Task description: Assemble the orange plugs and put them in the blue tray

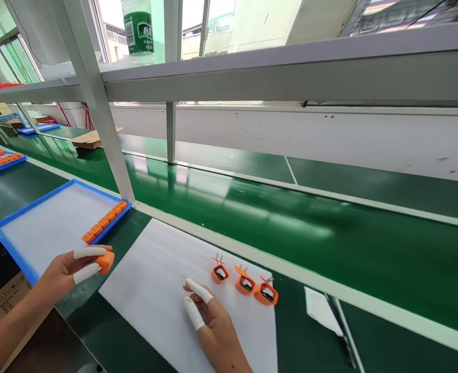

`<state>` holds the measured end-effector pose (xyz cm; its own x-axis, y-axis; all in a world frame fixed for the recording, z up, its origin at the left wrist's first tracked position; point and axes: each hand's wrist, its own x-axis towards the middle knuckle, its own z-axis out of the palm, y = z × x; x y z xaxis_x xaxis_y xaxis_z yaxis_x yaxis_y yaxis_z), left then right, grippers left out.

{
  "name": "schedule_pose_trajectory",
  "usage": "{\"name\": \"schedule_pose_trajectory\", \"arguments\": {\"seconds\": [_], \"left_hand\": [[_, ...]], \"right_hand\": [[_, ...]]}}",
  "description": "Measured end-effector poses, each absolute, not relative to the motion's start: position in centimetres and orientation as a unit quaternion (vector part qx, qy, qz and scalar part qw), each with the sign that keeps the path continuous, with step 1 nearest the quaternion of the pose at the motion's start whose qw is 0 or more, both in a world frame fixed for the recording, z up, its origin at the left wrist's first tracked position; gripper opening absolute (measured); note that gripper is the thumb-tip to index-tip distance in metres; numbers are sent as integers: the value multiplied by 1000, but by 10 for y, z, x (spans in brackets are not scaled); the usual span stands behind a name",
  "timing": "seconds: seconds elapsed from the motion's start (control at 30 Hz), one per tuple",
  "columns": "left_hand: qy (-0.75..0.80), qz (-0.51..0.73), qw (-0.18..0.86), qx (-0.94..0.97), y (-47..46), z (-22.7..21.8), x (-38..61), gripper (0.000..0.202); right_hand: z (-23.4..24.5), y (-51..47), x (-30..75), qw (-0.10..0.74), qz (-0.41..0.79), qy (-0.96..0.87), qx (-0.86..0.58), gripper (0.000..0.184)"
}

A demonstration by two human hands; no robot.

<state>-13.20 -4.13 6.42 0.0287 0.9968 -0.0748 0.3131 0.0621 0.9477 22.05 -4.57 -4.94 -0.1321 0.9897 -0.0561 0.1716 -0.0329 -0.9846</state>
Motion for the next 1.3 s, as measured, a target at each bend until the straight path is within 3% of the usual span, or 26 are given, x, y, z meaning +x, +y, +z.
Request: {"name": "schedule_pose_trajectory", "arguments": {"seconds": [0.17, 0.3, 0.6, 0.97, 1.3], "left_hand": [[414, 365, 620, 557, -39, 24, -48, 25], [356, 346, 676, 545, -35, 9, -8, 26], [401, 316, 676, 531, -35, 1, -2, 26], [410, 316, 662, 543, -39, -7, 4, 25], [423, 320, 626, 572, -36, -10, 8, 24]], "right_hand": [[-25, -57, 208, 400, 538, -592, -446, 40], [-19, -59, 206, 409, 577, -575, -412, 42], [-22, -58, 207, 414, 585, -548, -431, 39], [-28, -60, 202, 415, 531, -571, -468, 46], [-28, -61, 212, 416, 573, -570, -417, 54]]}}
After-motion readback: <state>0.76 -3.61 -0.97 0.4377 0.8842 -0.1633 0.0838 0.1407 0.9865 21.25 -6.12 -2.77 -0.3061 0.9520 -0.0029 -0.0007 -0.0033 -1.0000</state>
